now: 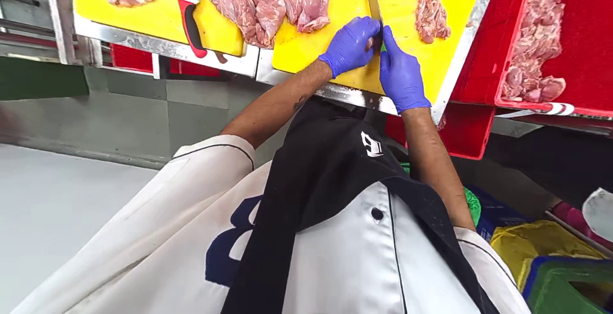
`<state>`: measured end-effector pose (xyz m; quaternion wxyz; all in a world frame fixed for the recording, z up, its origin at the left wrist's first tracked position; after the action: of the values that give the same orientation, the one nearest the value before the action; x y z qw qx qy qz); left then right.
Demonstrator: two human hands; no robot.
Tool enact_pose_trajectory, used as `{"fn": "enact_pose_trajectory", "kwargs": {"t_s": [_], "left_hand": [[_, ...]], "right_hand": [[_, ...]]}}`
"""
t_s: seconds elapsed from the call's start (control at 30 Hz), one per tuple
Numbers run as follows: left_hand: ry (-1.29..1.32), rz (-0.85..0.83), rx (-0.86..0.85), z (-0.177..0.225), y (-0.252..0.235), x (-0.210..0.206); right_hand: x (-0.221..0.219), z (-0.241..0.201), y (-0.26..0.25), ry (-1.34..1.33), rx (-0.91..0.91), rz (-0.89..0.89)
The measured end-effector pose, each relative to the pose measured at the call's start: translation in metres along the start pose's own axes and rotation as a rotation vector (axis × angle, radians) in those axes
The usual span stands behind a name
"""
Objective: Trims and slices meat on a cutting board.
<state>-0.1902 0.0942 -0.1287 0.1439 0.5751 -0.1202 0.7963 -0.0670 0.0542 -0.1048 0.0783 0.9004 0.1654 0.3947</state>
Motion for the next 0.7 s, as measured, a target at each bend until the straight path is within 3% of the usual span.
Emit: {"fn": "enact_pose_trajectory", "kwargs": {"t_s": [0.1, 0.13, 0.2, 0.3, 0.37, 0.43, 0.53, 0.63, 0.7], "left_hand": [[0.207, 0.045, 0.219, -0.034, -0.026, 0.013], [0.319, 0.062, 0.212, -0.037, -0.033, 0.014], [0.421, 0.023, -0.016, -0.017, -0.043, 0.008], [0.208, -0.131, -0.372, 0.031, -0.039, -0.011], [0.137, -0.183, -0.365, 0.037, -0.028, -0.013], [0.123, -0.208, -0.225, 0.022, -0.019, -0.009], [0.177, -0.117, -0.083, 0.009, -0.006, -0.004], [0.183, -0.061, -0.097, 0.014, 0.002, -0.008], [0.157, -0.028, -0.096, 0.016, 0.003, -0.009]], "right_hand": [[0.026, 0.021, 0.038, -0.298, -0.063, 0.037], [0.034, 0.030, 0.055, -0.414, -0.103, 0.064], [0.045, 0.049, 0.087, -0.561, -0.205, 0.111], [0.047, 0.068, 0.114, -0.599, -0.299, 0.128], [0.045, 0.072, 0.128, -0.526, -0.322, 0.104], [0.043, 0.064, 0.138, -0.375, -0.284, 0.074], [0.038, 0.040, 0.153, -0.101, -0.168, 0.003], [0.031, 0.026, 0.159, 0.063, -0.118, -0.066], [0.023, 0.026, 0.138, 0.032, -0.115, -0.069]]}}
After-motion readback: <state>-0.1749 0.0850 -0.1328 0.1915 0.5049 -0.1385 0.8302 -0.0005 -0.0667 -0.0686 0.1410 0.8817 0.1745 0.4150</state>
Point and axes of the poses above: each hand's wrist, its own y-axis away from the middle knuckle, its own x-axis out of the back of the hand, z = x × y, the point moved 8 cm from there along -y, towards the middle knuckle, and after that the axes turned 15 degrees about -y, right-handed, at the moved point
